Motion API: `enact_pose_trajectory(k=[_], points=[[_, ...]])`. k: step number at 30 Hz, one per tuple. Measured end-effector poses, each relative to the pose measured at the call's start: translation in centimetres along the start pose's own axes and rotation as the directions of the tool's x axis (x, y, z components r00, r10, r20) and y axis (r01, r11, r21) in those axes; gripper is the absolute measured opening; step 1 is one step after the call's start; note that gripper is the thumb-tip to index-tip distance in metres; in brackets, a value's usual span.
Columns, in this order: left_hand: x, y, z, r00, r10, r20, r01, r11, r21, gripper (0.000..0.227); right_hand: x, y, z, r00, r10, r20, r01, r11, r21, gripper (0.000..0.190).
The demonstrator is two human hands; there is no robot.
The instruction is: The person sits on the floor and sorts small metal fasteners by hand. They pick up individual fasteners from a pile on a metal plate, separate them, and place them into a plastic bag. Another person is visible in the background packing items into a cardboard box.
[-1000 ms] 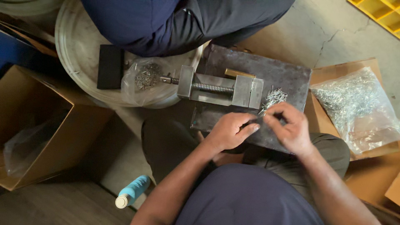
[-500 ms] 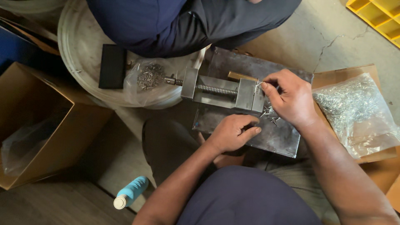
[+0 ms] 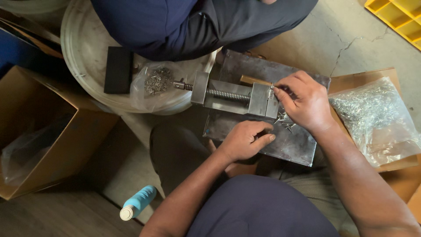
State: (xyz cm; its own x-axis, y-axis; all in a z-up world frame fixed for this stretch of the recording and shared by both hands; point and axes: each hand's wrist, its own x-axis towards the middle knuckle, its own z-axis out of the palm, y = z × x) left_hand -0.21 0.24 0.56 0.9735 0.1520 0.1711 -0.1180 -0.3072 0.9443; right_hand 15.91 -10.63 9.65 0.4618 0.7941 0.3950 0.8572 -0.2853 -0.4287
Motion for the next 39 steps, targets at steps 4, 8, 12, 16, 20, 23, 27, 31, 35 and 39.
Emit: enact_pose_trajectory(k=[4,8,12,16,20,23,27,31,35,39], points=[[0.1,-0.1,0.1,0.999,0.043,-0.02,-0.042,0.999,0.028,0.031,0.1,-0.1,-0.2,0.999,-0.036,0.014,0.037,0.999,-0.04,0.009],[0.1,-0.2,0.1,0.999,0.03,-0.017,-0.03,0.999,0.018,0.031,0.2,-0.1,-0.3,0.998,-0.061,0.026,0.063,0.996,-0.068,0.008],[0.0,0.1,0.1,0.999,0.035,-0.028,-0.034,0.999,0.019,0.03,-0.4,-0.1,-0.7,0.997,-0.071,0.011,0.071,0.996,-0.058,0.01],[0.5,-0.1,-0.2,0.994,0.097,-0.049,-0.097,0.995,0.003,0.028,-2.0,0.8,-1.1,0.996,0.086,-0.031,-0.084,0.996,0.041,0.012],[0.1,-1.1,0.8,0.99,0.124,-0.071,-0.126,0.992,-0.029,0.025,-6.1,2.4,-0.6,0.989,0.138,-0.05,-0.137,0.99,0.033,0.009],[0.1,-1.3,0.7,0.994,0.099,-0.054,-0.101,0.994,-0.049,0.025,-8.4,2.9,0.0,0.981,0.192,0.014,-0.192,0.981,-0.014,0.009],[0.0,-0.9,0.7,0.991,0.121,-0.051,-0.123,0.992,-0.035,0.023,-10.8,3.1,0.4,0.977,0.206,0.051,-0.203,0.978,-0.056,0.012],[0.1,-0.8,0.8,0.991,0.122,-0.061,-0.123,0.992,-0.02,0.022,-11.7,3.3,0.4,0.972,0.235,0.017,-0.234,0.971,-0.042,0.011],[0.2,-0.7,0.9,0.992,0.111,-0.052,-0.113,0.993,-0.025,0.02,-11.8,3.3,0.3,0.974,0.225,0.021,-0.224,0.974,-0.046,0.012],[0.3,-0.6,0.9,0.994,0.102,-0.031,-0.102,0.995,-0.005,0.021,-11.4,3.2,0.4,0.976,0.214,0.033,-0.21,0.974,-0.084,0.013]])
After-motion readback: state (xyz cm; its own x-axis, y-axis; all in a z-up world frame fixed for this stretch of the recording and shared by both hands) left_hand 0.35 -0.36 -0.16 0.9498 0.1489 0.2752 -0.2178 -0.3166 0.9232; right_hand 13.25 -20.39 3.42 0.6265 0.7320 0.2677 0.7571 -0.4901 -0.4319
